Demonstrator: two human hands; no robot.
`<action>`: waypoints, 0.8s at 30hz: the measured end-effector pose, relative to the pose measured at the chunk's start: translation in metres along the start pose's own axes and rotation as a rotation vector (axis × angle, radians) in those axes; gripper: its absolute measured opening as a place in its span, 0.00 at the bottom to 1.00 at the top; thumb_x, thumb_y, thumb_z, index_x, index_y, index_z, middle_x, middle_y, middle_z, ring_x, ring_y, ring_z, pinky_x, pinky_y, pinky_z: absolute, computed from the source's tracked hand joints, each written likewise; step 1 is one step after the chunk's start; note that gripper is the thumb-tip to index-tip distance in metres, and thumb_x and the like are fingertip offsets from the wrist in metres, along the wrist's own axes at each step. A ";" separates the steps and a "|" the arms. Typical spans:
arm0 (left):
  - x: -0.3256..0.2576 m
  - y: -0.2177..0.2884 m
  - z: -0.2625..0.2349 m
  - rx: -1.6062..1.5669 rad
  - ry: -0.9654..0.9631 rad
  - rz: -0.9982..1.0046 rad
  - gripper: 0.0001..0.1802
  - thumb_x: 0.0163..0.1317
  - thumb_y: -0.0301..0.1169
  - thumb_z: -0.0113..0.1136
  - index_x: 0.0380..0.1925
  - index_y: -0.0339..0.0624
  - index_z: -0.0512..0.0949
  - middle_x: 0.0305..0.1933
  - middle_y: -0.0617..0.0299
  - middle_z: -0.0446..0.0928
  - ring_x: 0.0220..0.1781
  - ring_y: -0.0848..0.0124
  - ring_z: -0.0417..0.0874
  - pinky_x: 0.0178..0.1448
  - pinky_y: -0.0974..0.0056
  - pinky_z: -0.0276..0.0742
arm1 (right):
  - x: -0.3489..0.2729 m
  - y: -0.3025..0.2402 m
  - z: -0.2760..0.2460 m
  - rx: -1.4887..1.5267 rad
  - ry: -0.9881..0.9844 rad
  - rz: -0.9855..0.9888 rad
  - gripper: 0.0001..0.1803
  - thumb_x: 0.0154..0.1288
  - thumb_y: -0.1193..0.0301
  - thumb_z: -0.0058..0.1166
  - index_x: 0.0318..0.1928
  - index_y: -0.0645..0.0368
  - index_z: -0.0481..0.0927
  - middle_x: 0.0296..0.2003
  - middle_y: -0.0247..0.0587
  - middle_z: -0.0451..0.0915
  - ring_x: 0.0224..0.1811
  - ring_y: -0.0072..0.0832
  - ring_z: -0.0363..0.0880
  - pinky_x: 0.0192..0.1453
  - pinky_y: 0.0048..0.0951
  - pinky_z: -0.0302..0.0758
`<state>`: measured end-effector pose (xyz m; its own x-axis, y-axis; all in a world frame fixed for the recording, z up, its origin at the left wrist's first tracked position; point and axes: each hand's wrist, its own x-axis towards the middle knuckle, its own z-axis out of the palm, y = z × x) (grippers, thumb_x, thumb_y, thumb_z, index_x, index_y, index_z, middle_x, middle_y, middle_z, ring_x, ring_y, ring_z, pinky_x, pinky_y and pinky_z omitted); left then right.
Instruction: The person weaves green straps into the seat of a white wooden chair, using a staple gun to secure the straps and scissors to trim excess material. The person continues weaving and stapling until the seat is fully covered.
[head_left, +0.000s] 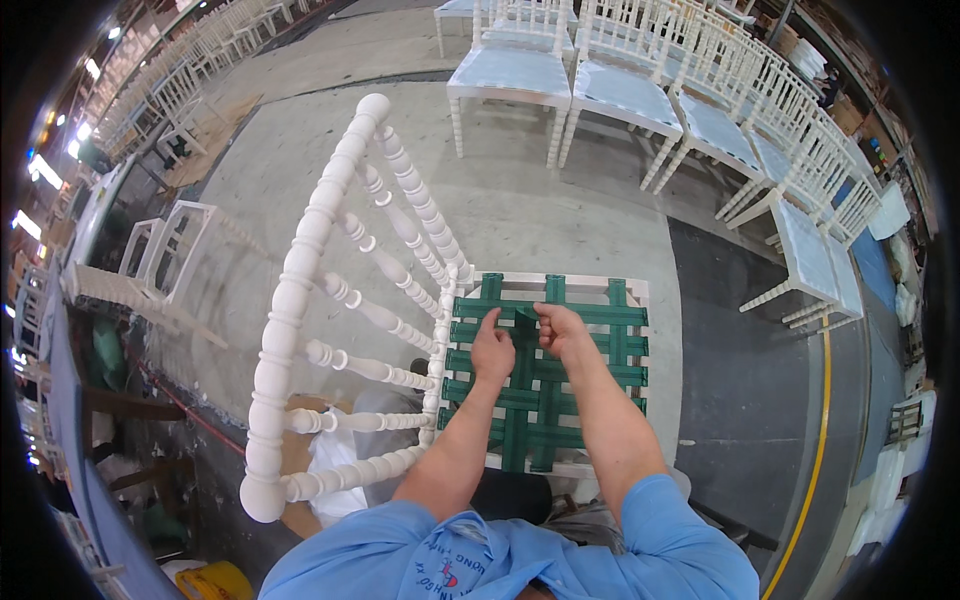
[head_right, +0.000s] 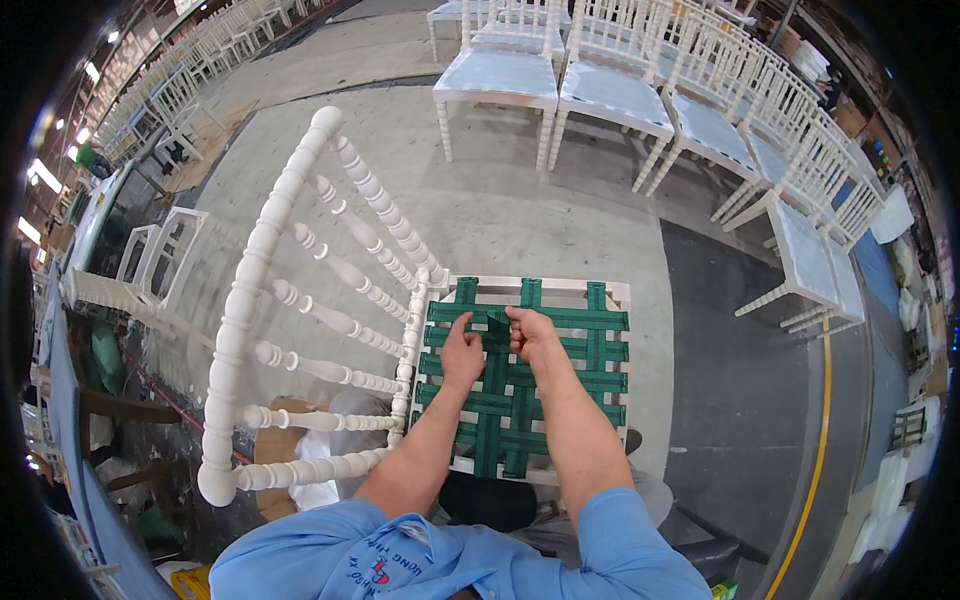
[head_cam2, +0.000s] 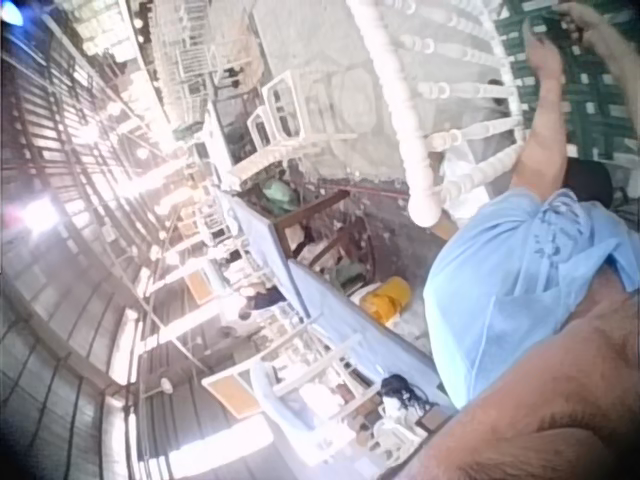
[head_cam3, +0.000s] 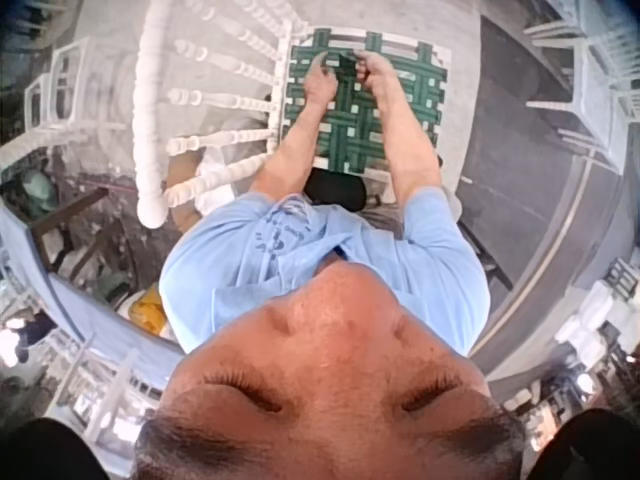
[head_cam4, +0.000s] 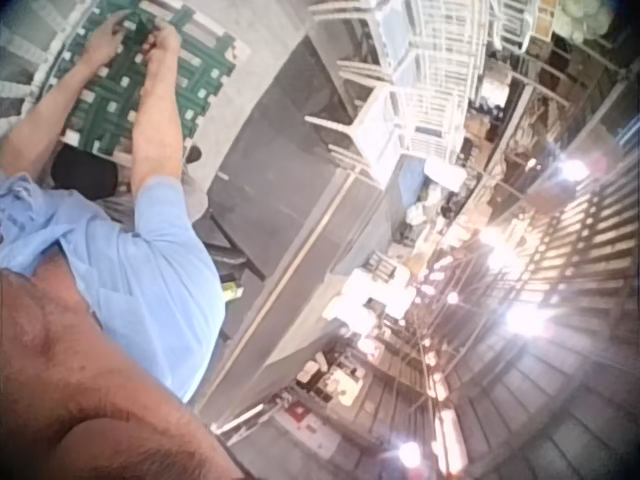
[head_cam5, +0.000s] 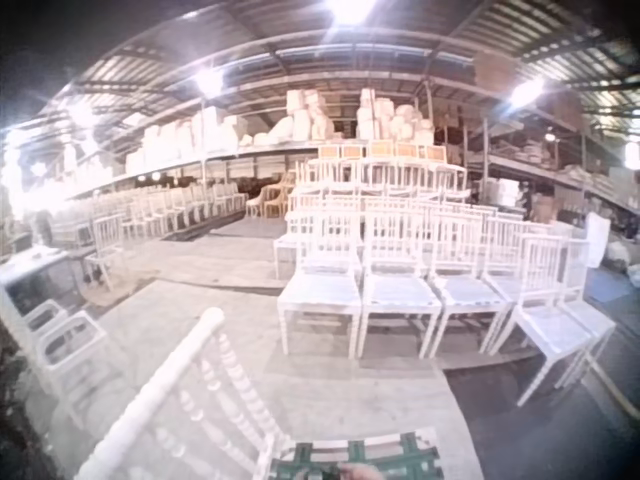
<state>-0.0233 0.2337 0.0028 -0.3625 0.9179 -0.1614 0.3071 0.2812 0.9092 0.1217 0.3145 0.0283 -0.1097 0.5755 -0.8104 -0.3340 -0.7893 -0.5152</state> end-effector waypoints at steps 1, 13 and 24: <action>0.005 0.001 0.004 -0.080 -0.025 0.025 0.22 0.70 0.26 0.61 0.64 0.43 0.79 0.39 0.58 0.83 0.29 0.68 0.86 0.29 0.61 0.86 | -0.002 0.000 0.001 0.005 0.064 0.036 0.20 0.74 0.64 0.66 0.25 0.45 0.71 0.17 0.22 0.66 0.16 0.19 0.63 0.20 0.27 0.58; 0.034 0.019 0.004 -0.383 -0.194 -0.088 0.13 0.74 0.35 0.66 0.48 0.36 0.84 0.40 0.63 0.82 0.29 0.74 0.84 0.29 0.67 0.82 | -0.015 0.023 -0.006 -0.490 -0.011 -0.717 0.12 0.72 0.71 0.65 0.52 0.62 0.84 0.34 0.30 0.85 0.34 0.21 0.84 0.36 0.26 0.79; 0.044 0.030 -0.008 -0.437 -0.292 -0.208 0.11 0.76 0.35 0.64 0.41 0.39 0.84 0.32 0.66 0.81 0.26 0.76 0.82 0.28 0.68 0.78 | -0.024 0.032 0.004 -0.711 0.131 -1.235 0.11 0.68 0.74 0.66 0.50 0.57 0.84 0.38 0.46 0.88 0.37 0.38 0.88 0.44 0.36 0.83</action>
<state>-0.0368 0.2800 0.0255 -0.0984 0.9123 -0.3976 -0.1607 0.3797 0.9111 0.1101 0.2761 0.0320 -0.0010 0.9675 0.2530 0.3861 0.2338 -0.8924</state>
